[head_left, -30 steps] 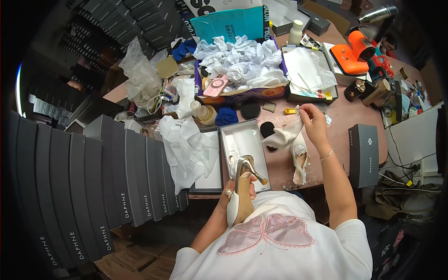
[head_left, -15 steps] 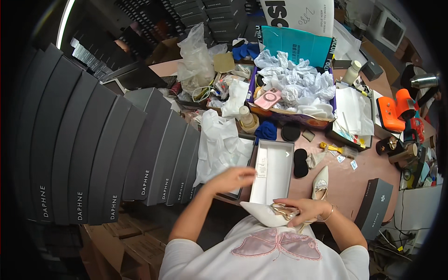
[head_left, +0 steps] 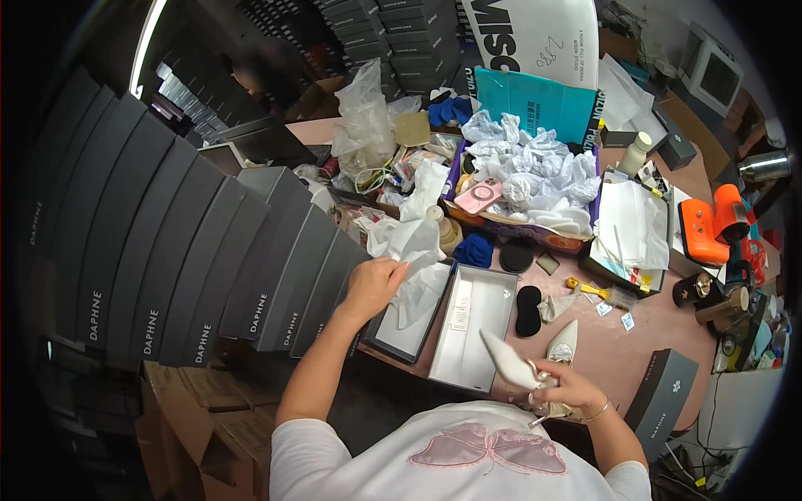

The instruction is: Packing high-heeled shoes into boxes with tissue paper and silica gel inserts.

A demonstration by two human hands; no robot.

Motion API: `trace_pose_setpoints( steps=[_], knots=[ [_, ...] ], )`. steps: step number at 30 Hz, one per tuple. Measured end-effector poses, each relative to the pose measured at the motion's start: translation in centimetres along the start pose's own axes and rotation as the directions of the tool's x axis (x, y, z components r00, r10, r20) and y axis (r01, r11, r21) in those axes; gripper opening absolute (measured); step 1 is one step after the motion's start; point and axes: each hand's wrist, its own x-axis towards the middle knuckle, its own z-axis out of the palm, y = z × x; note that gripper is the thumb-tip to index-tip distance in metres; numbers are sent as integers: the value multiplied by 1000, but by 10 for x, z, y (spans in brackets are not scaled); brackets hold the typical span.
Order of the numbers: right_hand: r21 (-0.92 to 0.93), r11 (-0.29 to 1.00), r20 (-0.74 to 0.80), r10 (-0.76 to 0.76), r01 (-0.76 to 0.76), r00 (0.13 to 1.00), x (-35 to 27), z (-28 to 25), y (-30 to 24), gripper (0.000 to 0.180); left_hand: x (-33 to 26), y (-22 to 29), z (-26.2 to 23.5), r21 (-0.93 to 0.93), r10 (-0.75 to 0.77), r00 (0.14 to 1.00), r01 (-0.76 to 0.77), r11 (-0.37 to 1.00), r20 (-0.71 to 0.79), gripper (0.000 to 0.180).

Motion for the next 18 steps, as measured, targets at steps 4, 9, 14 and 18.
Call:
trace_pose_setpoints(
  steps=[4, 9, 14, 18],
  knots=[
    [133, 981, 223, -168, 141, 960, 12, 5, -53, 54, -50, 23, 6, -16, -2, 993, 0, 1000, -122, 22],
    [213, 969, 224, -173, 126, 959, 67, 69, -62, 42, -119, 57, 15, -195, 119, 993, -121, 973, -20, 13],
    [601, 794, -2, -111, 90, 994, 150, 94, 24, 37, -170, 44, 27, -212, 62, 997, -72, 975, -56, 20],
    [834, 544, 164, -82, -94, 983, 125, 129, 60, 41, -190, -22, 33, -110, -8, 998, 15, 994, 64, 33]
  ],
)
